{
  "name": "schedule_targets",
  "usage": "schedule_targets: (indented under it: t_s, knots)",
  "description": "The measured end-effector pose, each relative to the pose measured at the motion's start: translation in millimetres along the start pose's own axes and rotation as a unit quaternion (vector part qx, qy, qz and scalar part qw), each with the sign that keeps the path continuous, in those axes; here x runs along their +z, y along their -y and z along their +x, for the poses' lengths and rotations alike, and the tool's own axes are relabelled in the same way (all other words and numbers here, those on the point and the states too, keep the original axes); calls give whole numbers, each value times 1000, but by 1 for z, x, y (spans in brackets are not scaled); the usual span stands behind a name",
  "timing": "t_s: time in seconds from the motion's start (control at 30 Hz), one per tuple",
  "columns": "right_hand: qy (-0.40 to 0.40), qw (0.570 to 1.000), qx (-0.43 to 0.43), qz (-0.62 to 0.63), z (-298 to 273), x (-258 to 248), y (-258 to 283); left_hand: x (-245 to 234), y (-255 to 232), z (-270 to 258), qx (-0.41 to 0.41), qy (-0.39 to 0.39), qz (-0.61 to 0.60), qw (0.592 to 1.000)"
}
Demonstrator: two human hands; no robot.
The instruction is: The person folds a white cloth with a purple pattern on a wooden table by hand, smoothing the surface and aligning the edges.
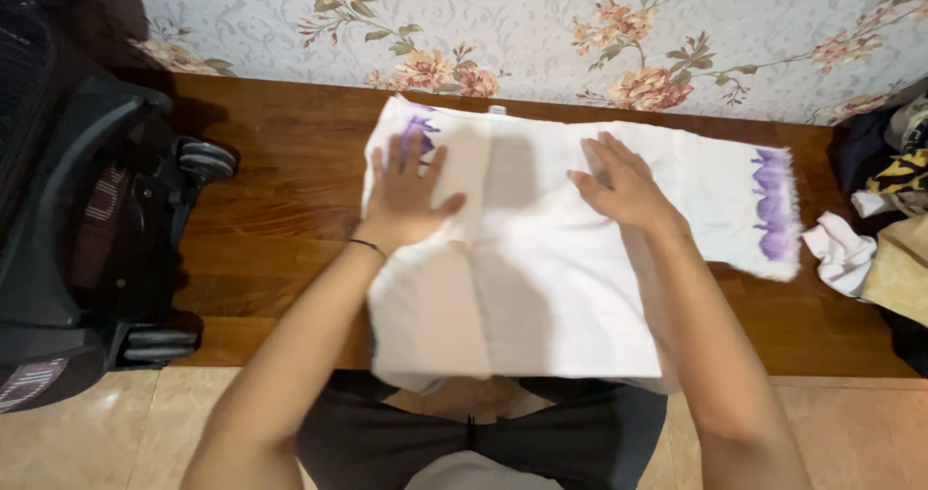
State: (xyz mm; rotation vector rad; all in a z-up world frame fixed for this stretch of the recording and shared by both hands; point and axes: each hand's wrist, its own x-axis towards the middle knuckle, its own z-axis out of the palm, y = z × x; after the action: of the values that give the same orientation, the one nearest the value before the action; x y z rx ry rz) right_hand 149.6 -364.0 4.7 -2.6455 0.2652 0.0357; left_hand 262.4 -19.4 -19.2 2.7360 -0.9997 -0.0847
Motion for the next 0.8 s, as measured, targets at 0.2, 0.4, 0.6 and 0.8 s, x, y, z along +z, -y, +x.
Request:
schedule_targets:
  t_s: [0.2, 0.4, 0.6, 0.8]
  knots:
    - [3, 996, 79, -51, -12, -4, -15, -22, 81, -2, 6, 18, 36, 999]
    - [-56, 991, 21, -117, 9, 26, -39, -11, 116, 0, -15, -9, 57, 998]
    - [-84, 993, -33, -79, 15, 18, -45, -35, 88, -2, -64, -12, 20, 998]
    - [-251, 953, 57, 157, -6, -13, -41, 4, -89, -25, 386, -137, -242, 880]
